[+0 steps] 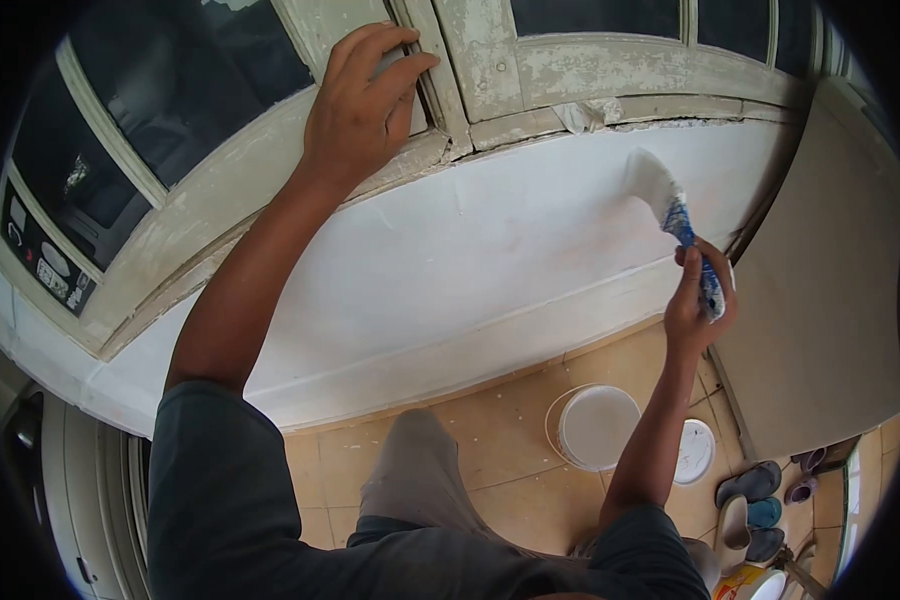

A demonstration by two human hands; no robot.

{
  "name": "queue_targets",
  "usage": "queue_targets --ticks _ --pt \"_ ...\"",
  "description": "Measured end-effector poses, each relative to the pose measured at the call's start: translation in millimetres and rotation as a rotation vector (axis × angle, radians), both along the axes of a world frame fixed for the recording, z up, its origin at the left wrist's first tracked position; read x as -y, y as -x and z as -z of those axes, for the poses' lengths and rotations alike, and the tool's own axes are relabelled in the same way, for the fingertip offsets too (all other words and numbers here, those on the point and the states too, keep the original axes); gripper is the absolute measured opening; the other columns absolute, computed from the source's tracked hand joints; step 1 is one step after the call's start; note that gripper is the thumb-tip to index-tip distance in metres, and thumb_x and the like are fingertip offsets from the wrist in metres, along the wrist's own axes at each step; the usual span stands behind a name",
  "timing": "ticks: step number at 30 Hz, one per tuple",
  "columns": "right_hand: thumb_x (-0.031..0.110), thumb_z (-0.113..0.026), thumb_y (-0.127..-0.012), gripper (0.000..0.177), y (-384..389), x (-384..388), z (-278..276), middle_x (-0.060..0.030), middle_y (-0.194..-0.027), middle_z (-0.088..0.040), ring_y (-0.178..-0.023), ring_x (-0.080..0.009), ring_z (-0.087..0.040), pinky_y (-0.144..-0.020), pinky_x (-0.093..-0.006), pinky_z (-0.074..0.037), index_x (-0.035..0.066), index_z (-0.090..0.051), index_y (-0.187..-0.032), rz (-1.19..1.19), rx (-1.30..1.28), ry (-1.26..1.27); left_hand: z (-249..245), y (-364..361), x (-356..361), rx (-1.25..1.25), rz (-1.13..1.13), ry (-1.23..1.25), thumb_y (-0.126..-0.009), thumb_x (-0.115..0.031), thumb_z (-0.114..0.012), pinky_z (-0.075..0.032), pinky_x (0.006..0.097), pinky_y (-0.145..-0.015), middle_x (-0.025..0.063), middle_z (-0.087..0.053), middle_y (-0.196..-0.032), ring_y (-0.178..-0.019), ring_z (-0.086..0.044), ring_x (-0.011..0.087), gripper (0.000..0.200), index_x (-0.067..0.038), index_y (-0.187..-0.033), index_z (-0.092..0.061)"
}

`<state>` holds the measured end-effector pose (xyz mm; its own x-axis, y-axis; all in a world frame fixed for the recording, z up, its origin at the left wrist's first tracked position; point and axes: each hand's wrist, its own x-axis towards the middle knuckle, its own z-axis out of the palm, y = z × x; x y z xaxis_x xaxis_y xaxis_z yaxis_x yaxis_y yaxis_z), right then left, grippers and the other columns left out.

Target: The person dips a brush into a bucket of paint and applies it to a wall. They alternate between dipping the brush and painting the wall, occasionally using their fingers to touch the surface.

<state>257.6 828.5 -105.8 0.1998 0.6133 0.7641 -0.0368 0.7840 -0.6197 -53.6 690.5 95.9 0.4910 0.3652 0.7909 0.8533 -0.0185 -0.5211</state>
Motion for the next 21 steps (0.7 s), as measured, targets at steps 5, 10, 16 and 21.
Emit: queue_targets --ticks 5,10,16,21 --pt "-0.002 -0.064 -0.091 0.011 -5 -19 11 -0.0136 -0.089 -0.072 -0.077 -0.0174 -0.07 -0.069 -0.0276 -0.055 -0.004 -0.068 -0.101 0.186 0.014 -0.082 1 1 -2 -0.028 -0.02 -0.014 -0.089 -0.002 -0.062 -0.043 0.0406 -0.101 0.0083 -0.062 -0.121 -0.121 -0.053 0.0307 0.021 -0.009 -0.105 -0.072" --pt "-0.006 -0.071 -0.081 0.016 40 41 6 -0.018 -0.094 -0.072 -0.079 -0.0259 -0.072 -0.071 -0.0299 -0.056 0.001 -0.069 -0.096 0.08 0.046 -0.227 2 0 -2 -0.015 -0.019 -0.012 -0.09 -0.002 -0.061 -0.042 0.041 -0.102 0.0083 -0.063 -0.12 -0.122 -0.052 0.03 0.021 -0.01 -0.105 -0.073" --pt "-0.003 -0.072 -0.08 0.016 54 89 -11 -0.0159 -0.092 -0.073 -0.074 -0.0223 -0.071 -0.064 -0.0273 -0.054 0.004 -0.071 -0.093 -0.524 -0.013 -0.121 2 -1 -1 -0.033 -0.044 -0.022 -0.089 0.0 -0.061 -0.043 0.0408 -0.101 0.0081 -0.064 -0.12 -0.122 -0.053 0.0293 0.022 -0.009 -0.104 -0.073" --pt "-0.002 -0.072 -0.082 0.013 58 42 -6 -0.0168 -0.092 -0.072 -0.072 -0.0232 -0.07 -0.063 -0.0282 -0.053 0.0 -0.07 -0.095 -0.503 0.064 -0.156 2 -4 1 -0.046 -0.077 -0.024 -0.089 0.0 -0.061 -0.043 0.0407 -0.101 0.0083 -0.064 -0.119 -0.121 -0.053 0.0294 0.021 -0.009 -0.104 -0.073"
